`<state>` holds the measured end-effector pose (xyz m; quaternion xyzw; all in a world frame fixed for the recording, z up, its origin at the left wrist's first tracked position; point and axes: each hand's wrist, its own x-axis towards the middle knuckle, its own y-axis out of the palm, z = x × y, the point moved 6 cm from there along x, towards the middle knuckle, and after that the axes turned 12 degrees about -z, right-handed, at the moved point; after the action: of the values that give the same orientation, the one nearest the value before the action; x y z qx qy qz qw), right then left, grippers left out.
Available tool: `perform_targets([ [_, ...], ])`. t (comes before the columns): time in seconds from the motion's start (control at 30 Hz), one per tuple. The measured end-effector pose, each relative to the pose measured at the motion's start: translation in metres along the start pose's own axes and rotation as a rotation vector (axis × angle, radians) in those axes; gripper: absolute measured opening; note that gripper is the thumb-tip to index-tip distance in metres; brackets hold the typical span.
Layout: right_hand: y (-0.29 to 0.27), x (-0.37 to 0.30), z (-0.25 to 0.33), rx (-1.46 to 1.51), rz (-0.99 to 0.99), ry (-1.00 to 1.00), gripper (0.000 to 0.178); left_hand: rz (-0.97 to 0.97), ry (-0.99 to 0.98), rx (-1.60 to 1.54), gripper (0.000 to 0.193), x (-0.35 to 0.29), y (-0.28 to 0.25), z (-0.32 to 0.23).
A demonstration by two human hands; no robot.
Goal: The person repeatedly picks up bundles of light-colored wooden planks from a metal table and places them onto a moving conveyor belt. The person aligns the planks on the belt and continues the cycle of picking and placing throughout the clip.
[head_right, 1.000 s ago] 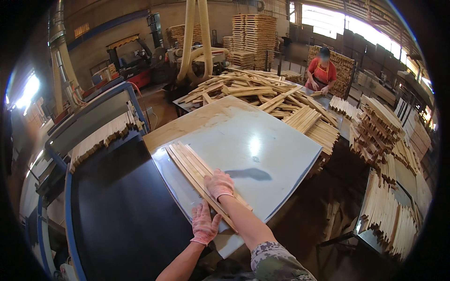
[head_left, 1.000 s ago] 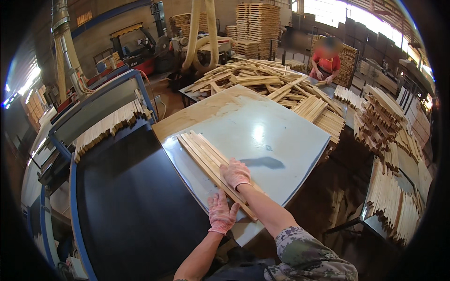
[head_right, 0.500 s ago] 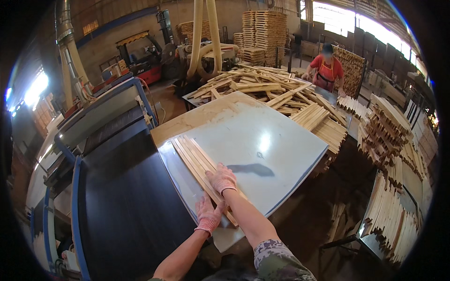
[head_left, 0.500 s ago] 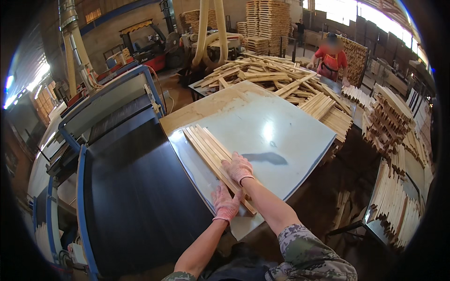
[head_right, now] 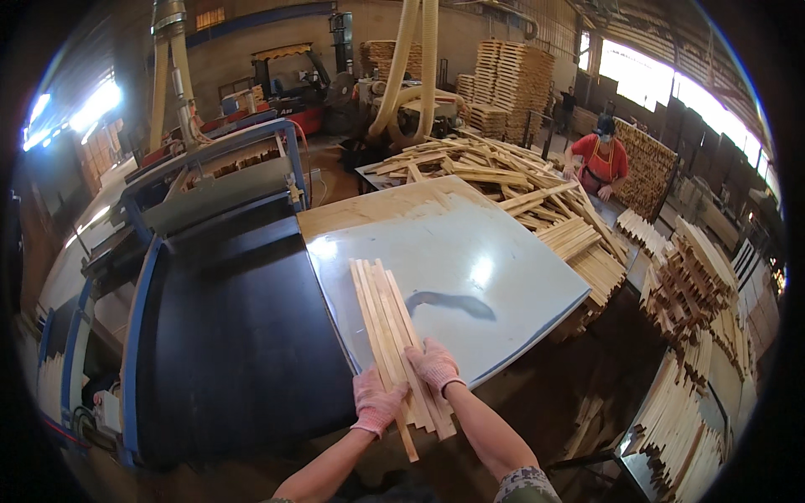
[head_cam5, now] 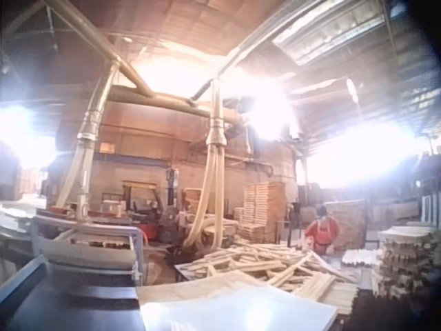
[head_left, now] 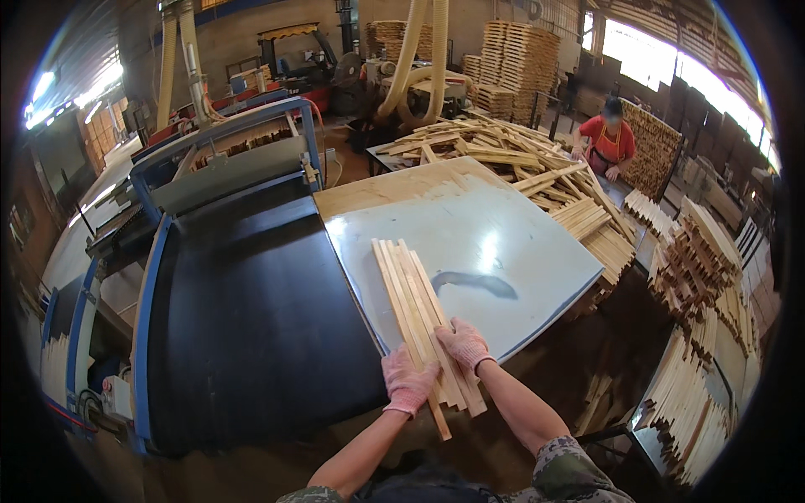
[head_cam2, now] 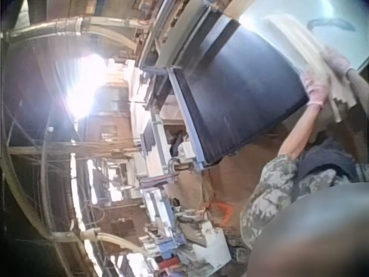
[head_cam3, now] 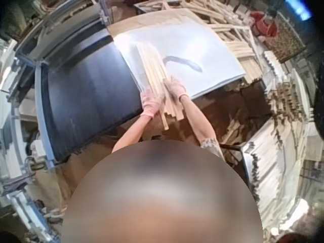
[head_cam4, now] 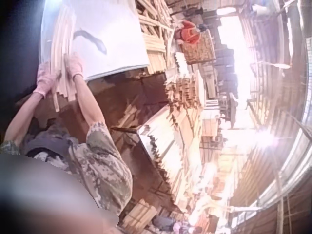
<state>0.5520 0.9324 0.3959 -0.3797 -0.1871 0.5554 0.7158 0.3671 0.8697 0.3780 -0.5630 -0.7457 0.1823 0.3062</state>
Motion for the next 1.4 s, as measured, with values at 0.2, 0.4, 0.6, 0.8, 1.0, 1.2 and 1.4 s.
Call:
perform_targets([
  [0.2, 0.028, -0.038, 0.03, -0.093, -0.007, 0.005, 0.071, -0.024, 0.018, -0.006, 0.074, -0.006, -0.031, 0.018],
  [0.4, 0.121, -0.107, 0.097, -0.047, -0.071, -0.109, 0.062, -0.024, -0.072, 0.011, 0.081, -0.011, -0.151, 0.09],
  [0.6, 0.245, -0.191, 0.217, 0.038, 0.162, -0.303, 0.055, -0.09, -0.076, 0.275, 0.089, -0.026, -0.305, 0.193],
  [0.8, 0.377, -0.269, 0.354, 0.052, 0.387, -0.442, 0.073, -0.135, -0.188, 0.572, 0.079, -0.039, -0.466, 0.292],
  [1.0, 0.507, -0.347, 0.488, 0.099, 0.404, -0.534, 0.068, -0.787, -0.322, -0.017, 0.054, -0.201, -0.575, 0.317],
  [1.2, 0.564, -0.375, 0.524, 0.592, 0.816, -0.577, 0.06, -0.94, -0.818, -0.662, 0.042, -0.348, -0.515, 0.343],
  [1.4, 0.513, -0.394, 0.422, 0.563, 0.926, -0.987, 0.061, -0.43, -1.187, -0.709, 0.057, -0.436, -0.345, 0.449],
])
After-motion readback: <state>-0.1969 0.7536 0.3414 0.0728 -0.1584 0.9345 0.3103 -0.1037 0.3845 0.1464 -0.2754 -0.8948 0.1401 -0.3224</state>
